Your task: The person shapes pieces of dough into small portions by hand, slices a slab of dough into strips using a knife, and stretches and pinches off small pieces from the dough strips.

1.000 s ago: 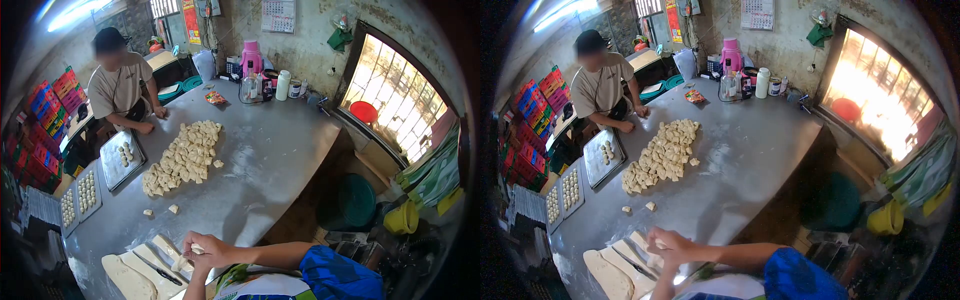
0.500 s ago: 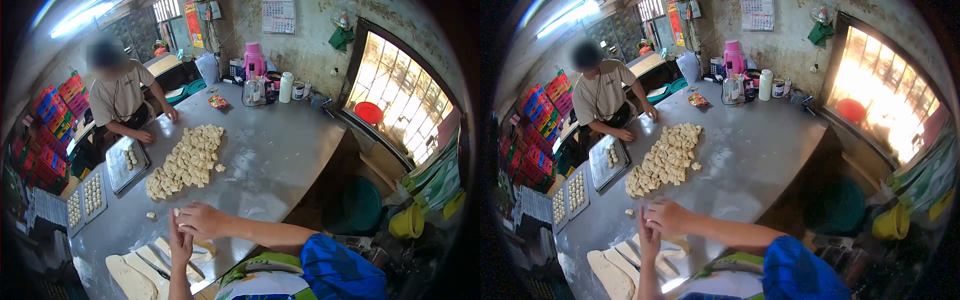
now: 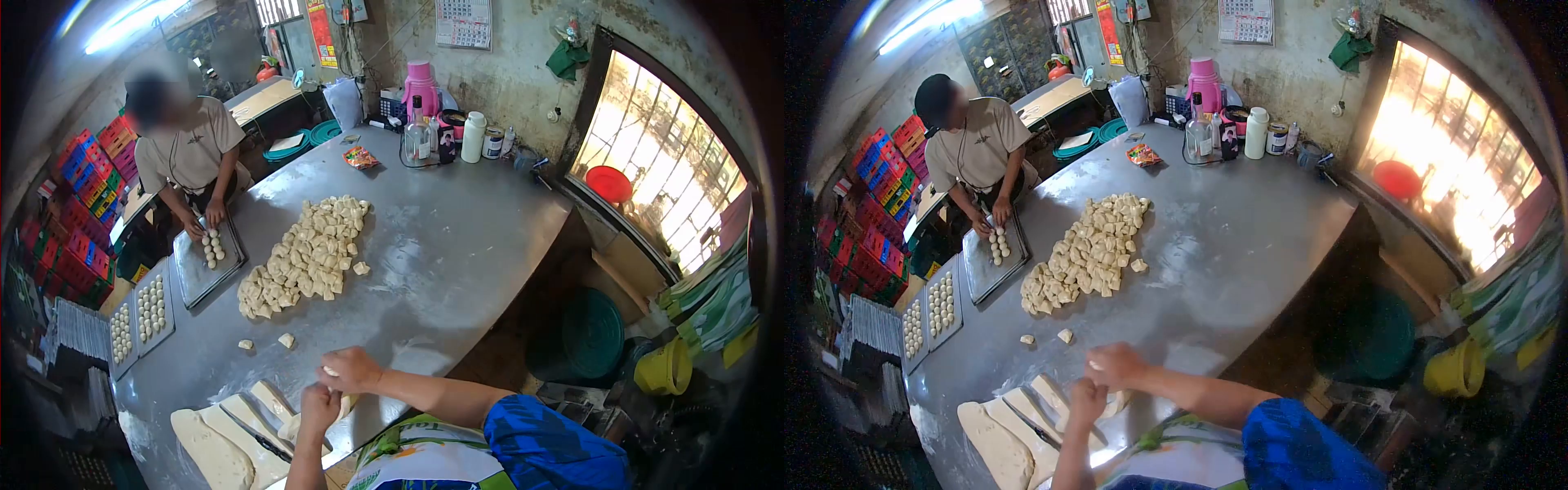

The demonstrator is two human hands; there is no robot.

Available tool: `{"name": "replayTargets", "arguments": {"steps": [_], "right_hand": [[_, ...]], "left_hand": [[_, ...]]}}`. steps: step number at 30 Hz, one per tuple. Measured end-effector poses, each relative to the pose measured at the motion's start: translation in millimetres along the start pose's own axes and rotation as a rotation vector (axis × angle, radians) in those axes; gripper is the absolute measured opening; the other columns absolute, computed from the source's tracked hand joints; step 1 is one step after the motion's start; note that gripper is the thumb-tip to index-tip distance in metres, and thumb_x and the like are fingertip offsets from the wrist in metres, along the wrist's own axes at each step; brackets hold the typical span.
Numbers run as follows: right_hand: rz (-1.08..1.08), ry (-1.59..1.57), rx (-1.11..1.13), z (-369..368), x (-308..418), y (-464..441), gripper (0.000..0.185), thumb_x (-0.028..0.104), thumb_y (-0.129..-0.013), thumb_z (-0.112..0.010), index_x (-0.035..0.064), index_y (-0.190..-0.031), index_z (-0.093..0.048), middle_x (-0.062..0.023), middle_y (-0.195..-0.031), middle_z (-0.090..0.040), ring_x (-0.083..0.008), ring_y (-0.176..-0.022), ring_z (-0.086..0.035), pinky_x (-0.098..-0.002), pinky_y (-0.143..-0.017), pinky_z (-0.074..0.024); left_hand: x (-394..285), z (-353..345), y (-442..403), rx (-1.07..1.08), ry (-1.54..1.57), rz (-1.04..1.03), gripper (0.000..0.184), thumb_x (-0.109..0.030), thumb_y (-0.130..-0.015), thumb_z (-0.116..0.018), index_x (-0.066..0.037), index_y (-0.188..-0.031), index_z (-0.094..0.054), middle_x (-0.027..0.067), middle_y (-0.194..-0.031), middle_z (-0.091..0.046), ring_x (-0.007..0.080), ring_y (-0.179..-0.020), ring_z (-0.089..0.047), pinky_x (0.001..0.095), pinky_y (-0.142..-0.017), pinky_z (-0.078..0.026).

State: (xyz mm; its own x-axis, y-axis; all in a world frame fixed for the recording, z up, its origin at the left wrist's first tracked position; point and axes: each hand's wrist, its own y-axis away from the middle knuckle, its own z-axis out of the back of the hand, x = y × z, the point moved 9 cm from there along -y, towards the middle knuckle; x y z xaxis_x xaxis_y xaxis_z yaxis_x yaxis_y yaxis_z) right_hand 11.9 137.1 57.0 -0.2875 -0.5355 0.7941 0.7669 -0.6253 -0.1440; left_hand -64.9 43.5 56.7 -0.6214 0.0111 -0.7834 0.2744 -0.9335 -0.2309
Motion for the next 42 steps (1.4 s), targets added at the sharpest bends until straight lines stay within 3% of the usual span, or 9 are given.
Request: {"name": "replayTargets", "arguments": {"steps": [3,8,13,17,20,23,28,33,42], "right_hand": [[-0.032,0.448,0.284,-29.0,-46.4,2.7,0.023,0.028,-0.085,-0.068,0.0073,-0.092,-0.063,-0.0124,-0.097,-0.066,-0.0310,-0.084,-0.062,-0.0429,-0.070,-0.0465],[0.143,0.207,-0.223,-39.4,-72.2,0.1,0.029,0.029,-0.086,-0.067,0.0058,-0.103,-0.060,-0.0142,-0.102,-0.066,-0.0322,-0.084,-0.064,-0.0416,-0.070,-0.0484],[-0.018,-0.137,0.443,-47.0,14.4,-3.1,0.037,0.031,-0.085,-0.070,0.0051,-0.109,-0.059,-0.0150,-0.106,-0.064,-0.0334,-0.090,-0.063,-0.0418,-0.077,-0.0497],[0.273,-0.028,-0.199,-10.4,26.0,-9.1,0.031,0.032,-0.085,-0.070,0.0061,-0.099,-0.061,-0.0149,-0.088,-0.066,-0.0305,-0.077,-0.064,-0.0406,-0.068,-0.0499],[-0.008,0.189,-0.218,-28.6,-44.1,2.7,0.028,0.037,-0.084,-0.069,0.0103,-0.092,-0.064,-0.0123,-0.074,-0.066,-0.0354,-0.063,-0.062,-0.0464,-0.059,-0.0488],[-0.274,0.351,0.161,-41.1,-102.0,3.3,0.031,0.039,-0.085,-0.067,0.0102,-0.097,-0.066,-0.0138,-0.083,-0.068,-0.0359,-0.071,-0.064,-0.0456,-0.066,-0.0506],[0.142,0.127,-0.036,-22.1,-60.0,9.0,0.040,0.039,-0.084,-0.067,0.0106,-0.113,-0.064,-0.0147,-0.095,-0.067,-0.0335,-0.082,-0.065,-0.0416,-0.073,-0.0506],[0.164,-0.223,0.229,-36.9,-18.4,2.4,0.040,0.037,-0.083,-0.067,0.0115,-0.114,-0.062,-0.0140,-0.093,-0.065,-0.0325,-0.081,-0.064,-0.0419,-0.073,-0.0494],[-0.295,0.280,0.271,-39.1,-89.5,-6.2,0.029,0.033,-0.087,-0.065,0.0065,-0.097,-0.059,-0.0148,-0.102,-0.068,-0.0328,-0.082,-0.065,-0.0435,-0.071,-0.0480]], "left_hand": [[-31.3,-18.0,11.7,0.274,-0.355,-0.154,0.008,0.004,-0.072,-0.065,-0.001,-0.079,-0.065,0.0103,-0.073,-0.068,0.0239,-0.057,-0.053,0.0345,-0.058,-0.046],[15.8,14.0,-6.8,-0.144,0.459,0.176,0.010,0.004,-0.074,-0.063,-0.002,-0.082,-0.066,0.0110,-0.081,-0.071,0.0268,-0.061,-0.057,0.0335,-0.063,-0.049],[0.4,37.8,-17.2,-0.409,-0.061,-0.415,0.017,0.003,-0.076,-0.061,-0.002,-0.090,-0.069,0.0111,-0.087,-0.072,0.0293,-0.067,-0.061,0.0321,-0.068,-0.050],[89.8,-6.6,-12.3,0.020,0.407,0.200,0.026,0.003,-0.077,-0.058,0.000,-0.099,-0.071,0.0121,-0.090,-0.073,0.0307,-0.072,-0.063,0.0319,-0.069,-0.051],[58.5,-20.6,5.9,0.170,-0.073,0.316,0.034,0.005,-0.075,-0.058,0.001,-0.107,-0.070,0.0109,-0.091,-0.073,0.0286,-0.074,-0.064,0.0302,-0.072,-0.051],[3.4,-28.3,17.3,0.237,-0.184,-0.282,0.033,0.003,-0.076,-0.059,0.000,-0.107,-0.070,0.0117,-0.087,-0.072,0.0260,-0.074,-0.064,0.0306,-0.071,-0.051],[44.7,-13.7,0.0,-0.005,0.280,0.350,0.034,-0.001,-0.076,-0.060,-0.002,-0.109,-0.071,0.0122,-0.086,-0.070,0.0242,-0.073,-0.064,0.0311,-0.069,-0.051],[-9.2,16.8,-18.7,-0.484,0.176,-0.240,0.026,-0.005,-0.079,-0.061,-0.001,-0.103,-0.071,0.0137,-0.080,-0.069,0.0257,-0.067,-0.061,0.0339,-0.064,-0.049],[13.2,-27.8,6.3,0.289,-0.024,0.212,0.011,-0.009,-0.085,-0.065,0.001,-0.086,-0.069,0.0113,-0.073,-0.067,0.0252,-0.057,-0.052,0.0354,-0.057,-0.044]]}}
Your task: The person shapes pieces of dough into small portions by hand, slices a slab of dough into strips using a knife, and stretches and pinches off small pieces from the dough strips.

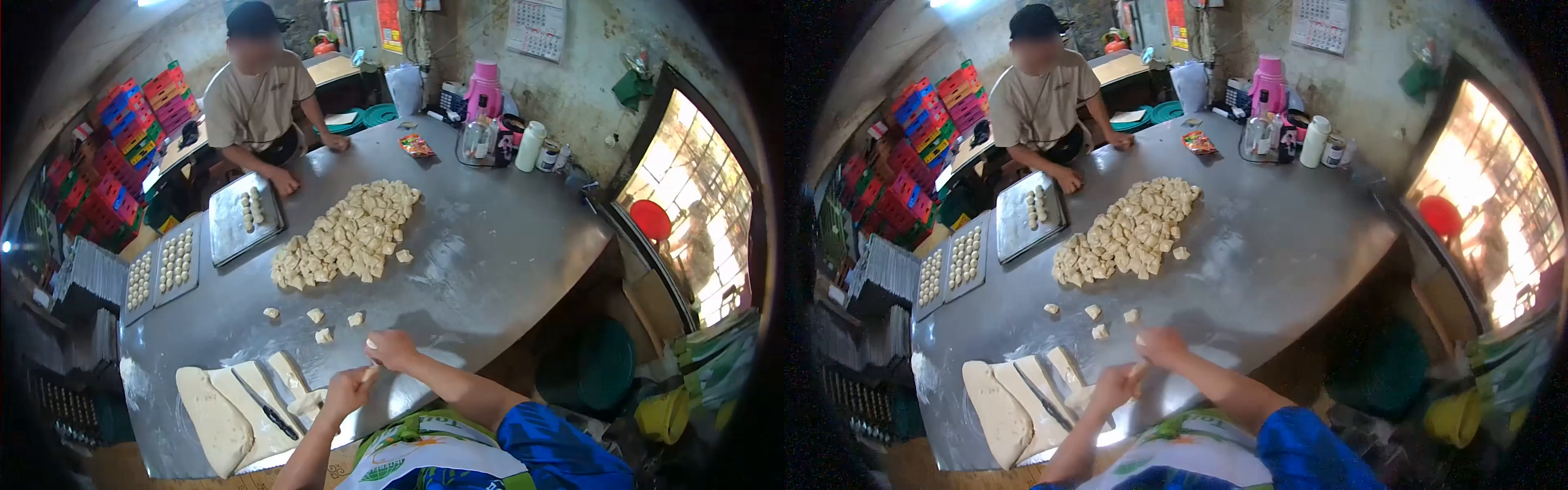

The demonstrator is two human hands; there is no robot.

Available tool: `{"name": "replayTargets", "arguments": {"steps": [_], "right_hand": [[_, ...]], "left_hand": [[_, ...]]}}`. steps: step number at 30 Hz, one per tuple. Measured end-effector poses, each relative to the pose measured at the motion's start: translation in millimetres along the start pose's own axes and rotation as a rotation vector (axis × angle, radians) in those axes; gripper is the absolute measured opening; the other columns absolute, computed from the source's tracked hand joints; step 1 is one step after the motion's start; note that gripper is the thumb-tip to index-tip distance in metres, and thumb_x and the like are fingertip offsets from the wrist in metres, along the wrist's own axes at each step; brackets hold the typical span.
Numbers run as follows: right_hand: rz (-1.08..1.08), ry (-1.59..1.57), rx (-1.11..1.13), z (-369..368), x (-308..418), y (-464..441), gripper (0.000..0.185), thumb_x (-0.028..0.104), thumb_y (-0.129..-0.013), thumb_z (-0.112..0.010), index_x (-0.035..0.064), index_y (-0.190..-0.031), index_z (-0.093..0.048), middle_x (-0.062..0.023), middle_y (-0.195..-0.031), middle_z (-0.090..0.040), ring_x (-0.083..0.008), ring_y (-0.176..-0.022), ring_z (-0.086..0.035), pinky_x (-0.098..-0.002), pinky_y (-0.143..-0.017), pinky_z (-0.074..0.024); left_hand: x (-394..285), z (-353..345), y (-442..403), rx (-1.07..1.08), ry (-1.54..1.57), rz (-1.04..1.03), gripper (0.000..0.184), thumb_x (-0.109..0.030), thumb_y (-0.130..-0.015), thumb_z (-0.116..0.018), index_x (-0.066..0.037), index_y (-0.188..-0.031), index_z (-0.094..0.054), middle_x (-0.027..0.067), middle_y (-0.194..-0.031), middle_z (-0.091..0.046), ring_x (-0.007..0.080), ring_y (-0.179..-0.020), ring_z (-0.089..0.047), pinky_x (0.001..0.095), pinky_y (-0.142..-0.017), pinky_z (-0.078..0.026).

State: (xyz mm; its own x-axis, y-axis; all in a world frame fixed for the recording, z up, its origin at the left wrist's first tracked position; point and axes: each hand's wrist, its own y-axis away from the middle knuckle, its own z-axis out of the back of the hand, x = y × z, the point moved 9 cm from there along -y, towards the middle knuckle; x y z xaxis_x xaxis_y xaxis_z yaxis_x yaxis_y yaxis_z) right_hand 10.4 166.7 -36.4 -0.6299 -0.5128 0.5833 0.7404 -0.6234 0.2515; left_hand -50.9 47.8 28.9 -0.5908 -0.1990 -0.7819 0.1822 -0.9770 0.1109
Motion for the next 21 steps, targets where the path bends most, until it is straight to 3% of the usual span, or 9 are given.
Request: {"name": "replayTargets", "arguments": {"steps": [2,6,9,11,15,16,18,20,21], "right_hand": [[0.112,-0.021,-0.212,-6.6,-5.2,-10.8,0.031,0.033,-0.088,-0.065,0.0069,-0.104,-0.061,-0.0137,-0.107,-0.068,-0.0322,-0.086,-0.065,-0.0422,-0.074,-0.0485],[0.206,-0.156,-0.365,28.8,38.7,5.2,0.036,0.035,-0.088,-0.065,0.0078,-0.112,-0.063,-0.0116,-0.107,-0.069,-0.0315,-0.090,-0.064,-0.0410,-0.076,-0.0489],[0.350,-0.386,-0.114,54.3,90.1,27.9,0.036,0.032,-0.088,-0.065,0.0084,-0.115,-0.063,-0.0108,-0.109,-0.068,-0.0299,-0.090,-0.063,-0.0395,-0.077,-0.0493],[0.391,-0.474,-0.016,42.9,100.1,31.5,0.036,0.030,-0.088,-0.065,0.0087,-0.117,-0.063,-0.0106,-0.109,-0.068,-0.0293,-0.090,-0.063,-0.0389,-0.078,-0.0495],[0.657,-0.314,-0.336,37.5,100.7,19.3,0.033,0.023,-0.087,-0.066,0.0086,-0.117,-0.062,-0.0106,-0.107,-0.067,-0.0269,-0.086,-0.062,-0.0383,-0.077,-0.0501],[0.663,-0.315,-0.343,35.6,97.8,16.3,0.033,0.023,-0.087,-0.066,0.0086,-0.117,-0.062,-0.0106,-0.107,-0.067,-0.0269,-0.086,-0.062,-0.0383,-0.077,-0.0501],[0.382,-0.225,-0.237,13.1,68.5,6.0,0.034,0.021,-0.086,-0.067,0.0083,-0.117,-0.061,-0.0108,-0.105,-0.066,-0.0262,-0.087,-0.062,-0.0390,-0.077,-0.0504],[0.113,-0.130,-0.111,-9.8,36.5,5.2,0.035,0.020,-0.085,-0.067,0.0080,-0.117,-0.061,-0.0111,-0.103,-0.066,-0.0256,-0.087,-0.062,-0.0396,-0.076,-0.0507],[0.117,-0.133,-0.118,-7.4,31.3,3.2,0.035,0.020,-0.085,-0.067,0.0080,-0.117,-0.061,-0.0111,-0.103,-0.066,-0.0256,-0.087,-0.062,-0.0396,-0.076,-0.0507]], "left_hand": [[41.8,9.2,0.7,-0.190,0.450,0.110,0.009,-0.009,-0.087,-0.065,-0.002,-0.090,-0.070,0.0069,-0.076,-0.068,0.0204,-0.061,-0.053,0.0324,-0.057,-0.043],[81.6,22.1,-16.5,-0.289,0.567,0.038,0.012,-0.008,-0.088,-0.065,-0.003,-0.097,-0.071,0.0057,-0.082,-0.070,0.0158,-0.068,-0.056,0.0285,-0.060,-0.044],[-11.2,73.8,-12.2,-0.661,0.425,-0.320,0.013,-0.007,-0.088,-0.065,-0.004,-0.099,-0.070,0.0076,-0.079,-0.069,0.0164,-0.067,-0.056,0.0288,-0.060,-0.045],[-14.2,81.2,2.3,-0.781,0.370,-0.421,0.014,-0.007,-0.088,-0.065,-0.004,-0.100,-0.070,0.0082,-0.079,-0.069,0.0166,-0.067,-0.056,0.0289,-0.060,-0.045],[118.5,15.7,-25.5,-0.117,0.609,0.204,0.014,-0.005,-0.085,-0.063,-0.002,-0.097,-0.071,0.0080,-0.078,-0.070,0.0199,-0.065,-0.058,0.0316,-0.061,-0.047],[104.2,18.6,-21.8,-0.166,0.406,0.153,0.015,-0.003,-0.084,-0.061,-0.002,-0.095,-0.071,0.0075,-0.077,-0.070,0.0213,-0.065,-0.059,0.0328,-0.062,-0.048],[77.1,13.1,-10.5,-0.206,0.207,0.112,0.016,-0.001,-0.083,-0.060,-0.002,-0.094,-0.071,0.0071,-0.076,-0.071,0.0227,-0.064,-0.059,0.0341,-0.063,-0.049],[47.1,-1.7,-6.0,-0.012,-0.088,0.061,0.021,0.000,-0.081,-0.058,-0.001,-0.096,-0.072,0.0067,-0.082,-0.072,0.0219,-0.069,-0.062,0.0331,-0.066,-0.050],[34.8,2.8,-6.1,-0.014,-0.095,0.057,0.021,0.000,-0.081,-0.058,-0.001,-0.096,-0.072,0.0067,-0.082,-0.072,0.0219,-0.069,-0.062,0.0331,-0.066,-0.050]]}}
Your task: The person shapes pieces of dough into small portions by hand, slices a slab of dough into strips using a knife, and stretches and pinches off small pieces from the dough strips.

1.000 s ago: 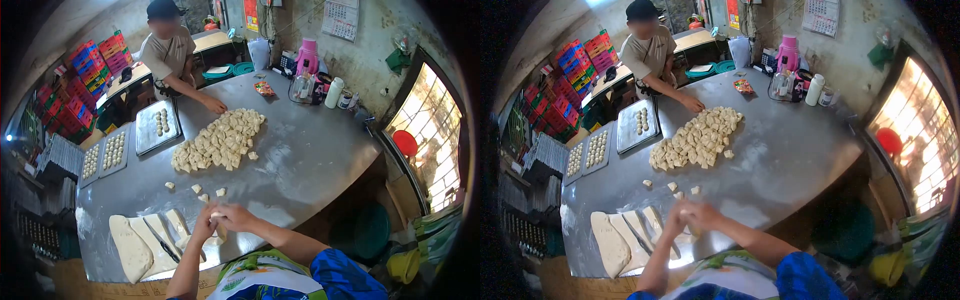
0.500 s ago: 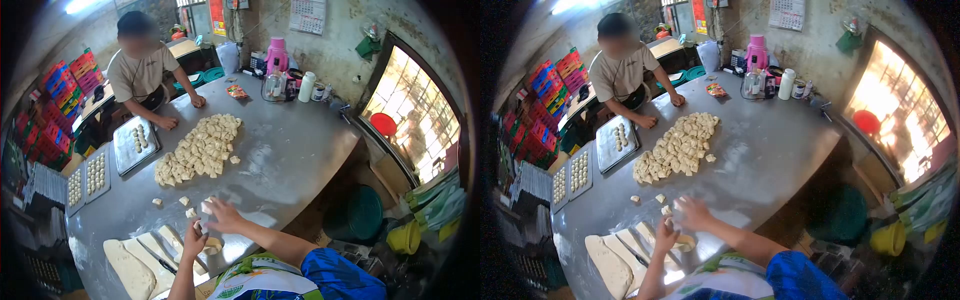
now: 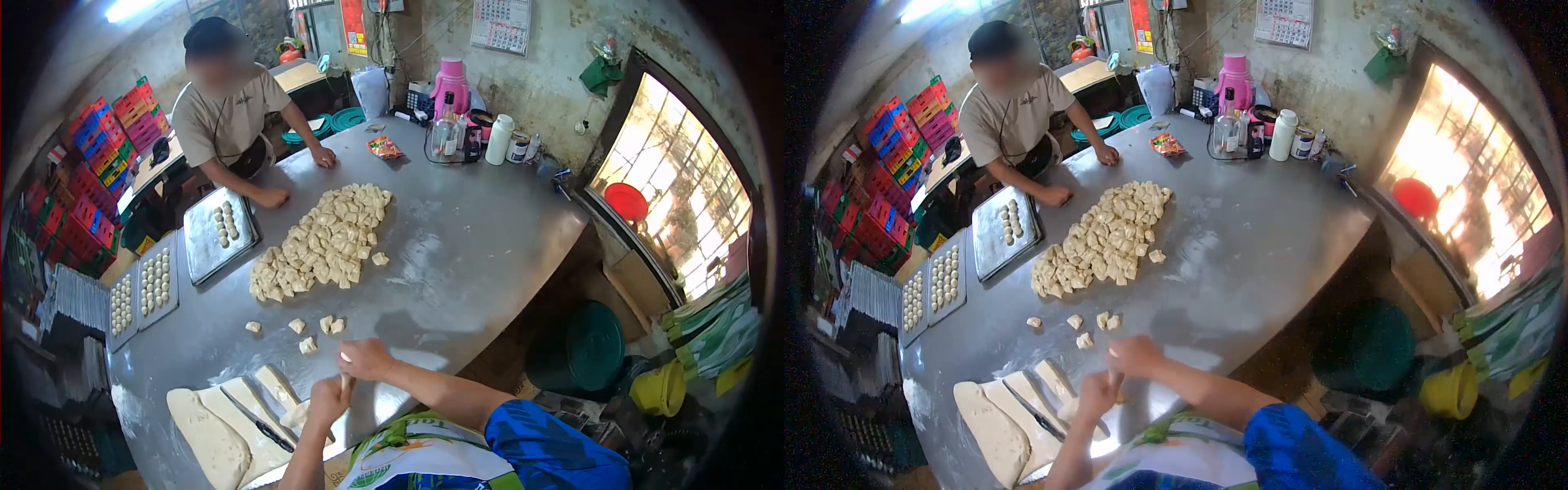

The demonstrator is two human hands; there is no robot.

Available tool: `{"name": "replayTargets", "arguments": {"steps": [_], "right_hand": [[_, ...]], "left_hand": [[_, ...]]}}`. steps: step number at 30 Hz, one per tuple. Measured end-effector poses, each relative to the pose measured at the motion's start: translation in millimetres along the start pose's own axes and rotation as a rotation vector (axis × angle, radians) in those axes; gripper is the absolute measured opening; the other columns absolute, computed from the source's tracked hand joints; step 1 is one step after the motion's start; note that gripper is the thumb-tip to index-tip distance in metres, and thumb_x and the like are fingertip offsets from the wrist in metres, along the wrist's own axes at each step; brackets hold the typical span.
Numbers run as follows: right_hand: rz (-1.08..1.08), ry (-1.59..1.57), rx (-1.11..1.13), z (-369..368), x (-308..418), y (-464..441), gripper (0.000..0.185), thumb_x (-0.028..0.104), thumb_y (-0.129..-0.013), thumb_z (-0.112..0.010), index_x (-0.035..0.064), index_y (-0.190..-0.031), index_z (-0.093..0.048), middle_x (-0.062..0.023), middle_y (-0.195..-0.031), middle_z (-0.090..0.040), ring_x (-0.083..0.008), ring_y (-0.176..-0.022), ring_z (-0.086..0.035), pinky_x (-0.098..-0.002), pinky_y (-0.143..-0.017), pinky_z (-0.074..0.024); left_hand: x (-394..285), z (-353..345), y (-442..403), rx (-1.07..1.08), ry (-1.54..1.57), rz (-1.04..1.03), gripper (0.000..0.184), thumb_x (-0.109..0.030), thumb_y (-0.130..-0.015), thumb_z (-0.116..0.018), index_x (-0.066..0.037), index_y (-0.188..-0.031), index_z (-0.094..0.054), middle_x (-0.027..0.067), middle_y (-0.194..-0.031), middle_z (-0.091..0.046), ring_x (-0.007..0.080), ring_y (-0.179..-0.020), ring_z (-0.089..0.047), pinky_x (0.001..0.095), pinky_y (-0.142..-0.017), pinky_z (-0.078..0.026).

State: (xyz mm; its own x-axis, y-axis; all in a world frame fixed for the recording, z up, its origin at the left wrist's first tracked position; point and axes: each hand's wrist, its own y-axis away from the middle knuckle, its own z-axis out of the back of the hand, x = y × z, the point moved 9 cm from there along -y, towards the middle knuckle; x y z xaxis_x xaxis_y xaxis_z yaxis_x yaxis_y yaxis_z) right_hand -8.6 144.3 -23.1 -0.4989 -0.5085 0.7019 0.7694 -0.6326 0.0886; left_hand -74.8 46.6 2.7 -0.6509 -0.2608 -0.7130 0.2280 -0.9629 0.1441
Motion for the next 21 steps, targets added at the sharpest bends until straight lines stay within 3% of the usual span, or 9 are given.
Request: {"name": "replayTargets", "arguments": {"steps": [5,7,9,10,14,15,17,19,21], "right_hand": [[0.187,0.012,-0.179,21.3,-12.6,1.4,0.036,0.030,-0.085,-0.068,0.0080,-0.112,-0.061,-0.0126,-0.102,-0.064,-0.0289,-0.090,-0.062,-0.0445,-0.077,-0.0502],[0.215,0.011,-0.210,28.9,-1.1,9.9,0.036,0.032,-0.084,-0.068,0.0080,-0.110,-0.061,-0.0129,-0.102,-0.064,-0.0296,-0.091,-0.062,-0.0455,-0.077,-0.0500],[0.373,-0.046,0.111,13.5,39.6,10.9,0.035,0.034,-0.085,-0.069,0.0086,-0.107,-0.062,-0.0117,-0.102,-0.064,-0.0306,-0.091,-0.062,-0.0465,-0.077,-0.0498],[0.361,-0.057,0.116,10.0,44.8,14.7,0.035,0.034,-0.085,-0.069,0.0086,-0.107,-0.062,-0.0117,-0.102,-0.064,-0.0306,-0.091,-0.062,-0.0465,-0.077,-0.0498],[0.404,-0.229,-0.079,33.1,64.8,9.5,0.036,0.036,-0.084,-0.069,0.0085,-0.107,-0.063,-0.0102,-0.104,-0.064,-0.0307,-0.093,-0.062,-0.0453,-0.078,-0.0494],[0.213,-0.209,-0.069,25.7,47.2,6.0,0.035,0.036,-0.084,-0.069,0.0086,-0.105,-0.063,-0.0098,-0.103,-0.065,-0.0309,-0.093,-0.062,-0.0437,-0.078,-0.0490],[0.021,-0.192,-0.052,14.4,21.5,4.1,0.034,0.036,-0.083,-0.069,0.0087,-0.103,-0.063,-0.0094,-0.103,-0.065,-0.0310,-0.093,-0.062,-0.0422,-0.079,-0.0486],[-0.147,0.135,0.027,8.5,-19.2,-5.8,0.031,0.034,-0.083,-0.070,0.0091,-0.099,-0.062,-0.0104,-0.095,-0.067,-0.0311,-0.081,-0.063,-0.0411,-0.071,-0.0486],[-0.051,0.145,-0.078,-1.1,-37.4,-1.8,0.030,0.034,-0.083,-0.070,0.0092,-0.098,-0.062,-0.0107,-0.092,-0.067,-0.0319,-0.078,-0.063,-0.0415,-0.069,-0.0484]], "left_hand": [[-51.7,32.3,11.5,-0.169,0.439,-0.214,0.026,0.001,-0.081,-0.057,-0.001,-0.102,-0.073,0.0085,-0.087,-0.072,0.0221,-0.073,-0.064,0.0320,-0.068,-0.050],[-50.1,42.8,12.9,-0.423,0.318,-0.292,0.028,0.001,-0.081,-0.057,-0.002,-0.103,-0.073,0.0093,-0.089,-0.072,0.0225,-0.075,-0.064,0.0317,-0.068,-0.050],[-48.6,49.6,8.2,-0.605,0.225,-0.364,0.029,0.001,-0.081,-0.057,-0.002,-0.103,-0.074,0.0100,-0.091,-0.073,0.0228,-0.076,-0.065,0.0315,-0.069,-0.050],[-45.5,49.9,8.8,-0.660,0.194,-0.382,0.029,0.001,-0.081,-0.056,-0.002,-0.104,-0.074,0.0102,-0.091,-0.073,0.0228,-0.076,-0.065,0.0314,-0.069,-0.050],[13.4,37.2,-10.5,-0.368,0.466,-0.075,0.032,0.001,-0.080,-0.057,-0.002,-0.108,-0.072,0.0107,-0.090,-0.072,0.0245,-0.074,-0.064,0.0327,-0.069,-0.050],[19.2,32.9,-11.9,-0.324,0.504,-0.036,0.032,0.001,-0.080,-0.057,-0.002,-0.109,-0.072,0.0107,-0.090,-0.072,0.0248,-0.074,-0.064,0.0329,-0.069,-0.050],[14.9,7.4,-0.2,-0.124,0.151,-0.086,0.033,-0.001,-0.080,-0.058,-0.002,-0.111,-0.071,0.0106,-0.084,-0.070,0.0255,-0.071,-0.062,0.0343,-0.068,-0.050],[14.8,-10.0,4.3,0.025,-0.115,-0.128,0.034,-0.002,-0.080,-0.058,-0.002,-0.112,-0.069,0.0105,-0.080,-0.069,0.0260,-0.068,-0.061,0.0353,-0.068,-0.050],[20.6,-9.3,7.2,0.014,-0.038,-0.121,0.030,-0.002,-0.081,-0.059,-0.001,-0.109,-0.070,0.0101,-0.077,-0.068,0.0260,-0.067,-0.061,0.0357,-0.067,-0.050]]}}
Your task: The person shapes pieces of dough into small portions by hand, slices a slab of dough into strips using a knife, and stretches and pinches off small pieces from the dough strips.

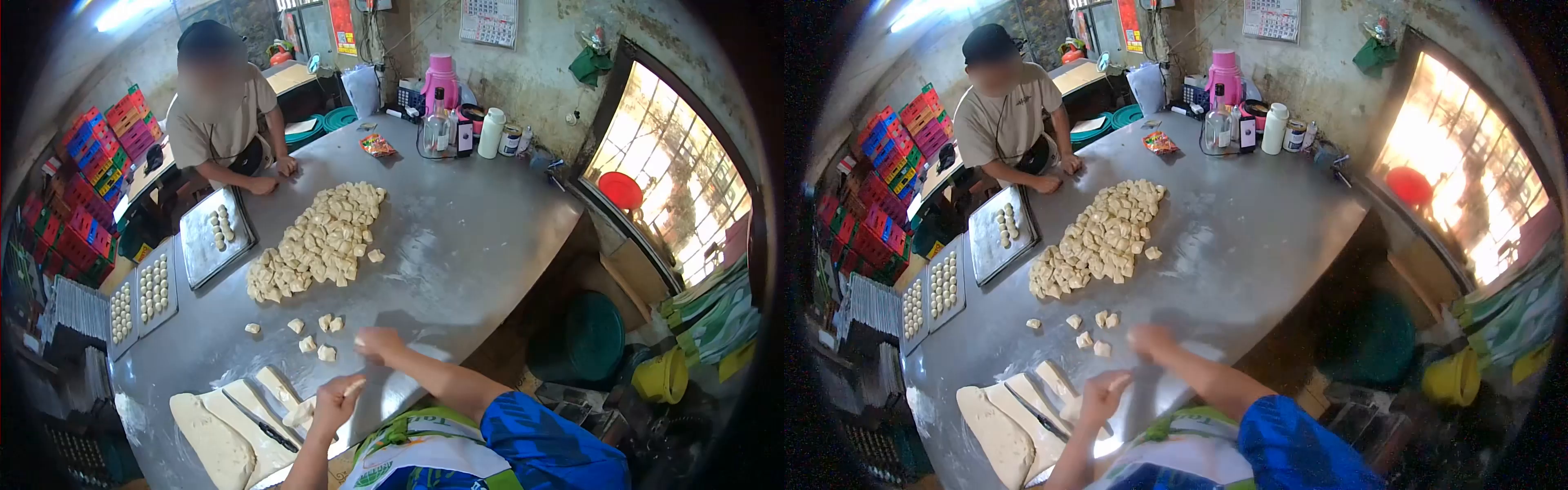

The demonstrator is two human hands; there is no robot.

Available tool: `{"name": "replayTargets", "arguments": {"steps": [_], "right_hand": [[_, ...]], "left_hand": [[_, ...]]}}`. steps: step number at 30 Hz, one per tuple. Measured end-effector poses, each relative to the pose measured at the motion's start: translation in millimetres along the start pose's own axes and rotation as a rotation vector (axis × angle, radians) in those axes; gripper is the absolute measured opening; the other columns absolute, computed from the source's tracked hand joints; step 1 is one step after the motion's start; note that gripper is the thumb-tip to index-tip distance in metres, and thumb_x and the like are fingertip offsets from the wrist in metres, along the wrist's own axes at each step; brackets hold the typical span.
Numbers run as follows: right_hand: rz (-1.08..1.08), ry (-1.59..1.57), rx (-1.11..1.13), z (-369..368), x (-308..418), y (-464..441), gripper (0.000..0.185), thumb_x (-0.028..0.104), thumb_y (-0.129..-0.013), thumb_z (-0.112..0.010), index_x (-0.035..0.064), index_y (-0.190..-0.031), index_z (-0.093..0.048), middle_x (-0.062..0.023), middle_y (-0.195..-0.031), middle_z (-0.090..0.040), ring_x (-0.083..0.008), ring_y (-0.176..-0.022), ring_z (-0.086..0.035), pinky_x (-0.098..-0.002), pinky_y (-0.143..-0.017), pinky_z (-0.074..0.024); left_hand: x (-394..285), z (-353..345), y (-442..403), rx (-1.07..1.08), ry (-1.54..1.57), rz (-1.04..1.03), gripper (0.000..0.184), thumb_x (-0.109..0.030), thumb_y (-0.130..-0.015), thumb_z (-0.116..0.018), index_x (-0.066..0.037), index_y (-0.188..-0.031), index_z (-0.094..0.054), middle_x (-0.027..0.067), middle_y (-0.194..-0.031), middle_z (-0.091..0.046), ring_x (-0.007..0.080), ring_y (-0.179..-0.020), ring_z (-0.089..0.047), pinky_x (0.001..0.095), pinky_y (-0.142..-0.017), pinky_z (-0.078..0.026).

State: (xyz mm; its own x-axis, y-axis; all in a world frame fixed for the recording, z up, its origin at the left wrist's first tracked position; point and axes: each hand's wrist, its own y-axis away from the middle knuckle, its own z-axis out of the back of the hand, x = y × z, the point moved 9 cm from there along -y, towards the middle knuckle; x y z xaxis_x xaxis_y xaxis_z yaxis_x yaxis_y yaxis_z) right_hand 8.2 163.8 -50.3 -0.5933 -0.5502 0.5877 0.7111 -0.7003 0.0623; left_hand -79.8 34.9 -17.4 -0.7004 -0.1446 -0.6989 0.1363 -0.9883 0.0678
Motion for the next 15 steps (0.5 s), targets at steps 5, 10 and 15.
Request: {"name": "replayTargets", "arguments": {"steps": [5,10,15], "right_hand": [[0.393,-0.105,-0.289,12.7,32.8,6.7,0.030,0.034,-0.083,-0.070,0.0095,-0.098,-0.062,-0.0117,-0.084,-0.068,-0.0348,-0.067,-0.063,-0.0434,-0.061,-0.0476],[0.475,-0.490,-0.147,30.8,98.6,15.3,0.033,0.037,-0.084,-0.069,0.0089,-0.099,-0.063,-0.0119,-0.080,-0.068,-0.0365,-0.064,-0.063,-0.0449,-0.058,-0.0466],[0.045,0.042,-0.102,7.5,32.0,-11.1,0.035,0.039,-0.086,-0.067,0.0074,-0.098,-0.062,-0.0108,-0.077,-0.067,-0.0347,-0.063,-0.061,-0.0437,-0.059,-0.0462]], "left_hand": [[-5.6,41.5,-15.1,-0.368,0.469,-0.024,0.023,-0.002,-0.081,-0.060,0.000,-0.100,-0.072,0.0099,-0.077,-0.069,0.0257,-0.067,-0.061,0.0356,-0.068,-0.050],[-1.2,50.9,-15.3,-0.515,0.342,-0.156,0.034,-0.001,-0.080,-0.062,0.001,-0.113,-0.068,0.0128,-0.091,-0.070,0.0271,-0.075,-0.062,0.0348,-0.074,-0.051],[47.1,-10.0,-15.6,-0.042,0.258,0.143,0.051,0.001,-0.079,-0.062,0.000,-0.130,-0.060,0.0155,-0.105,-0.070,0.0293,-0.086,-0.064,0.0338,-0.082,-0.051]]}}
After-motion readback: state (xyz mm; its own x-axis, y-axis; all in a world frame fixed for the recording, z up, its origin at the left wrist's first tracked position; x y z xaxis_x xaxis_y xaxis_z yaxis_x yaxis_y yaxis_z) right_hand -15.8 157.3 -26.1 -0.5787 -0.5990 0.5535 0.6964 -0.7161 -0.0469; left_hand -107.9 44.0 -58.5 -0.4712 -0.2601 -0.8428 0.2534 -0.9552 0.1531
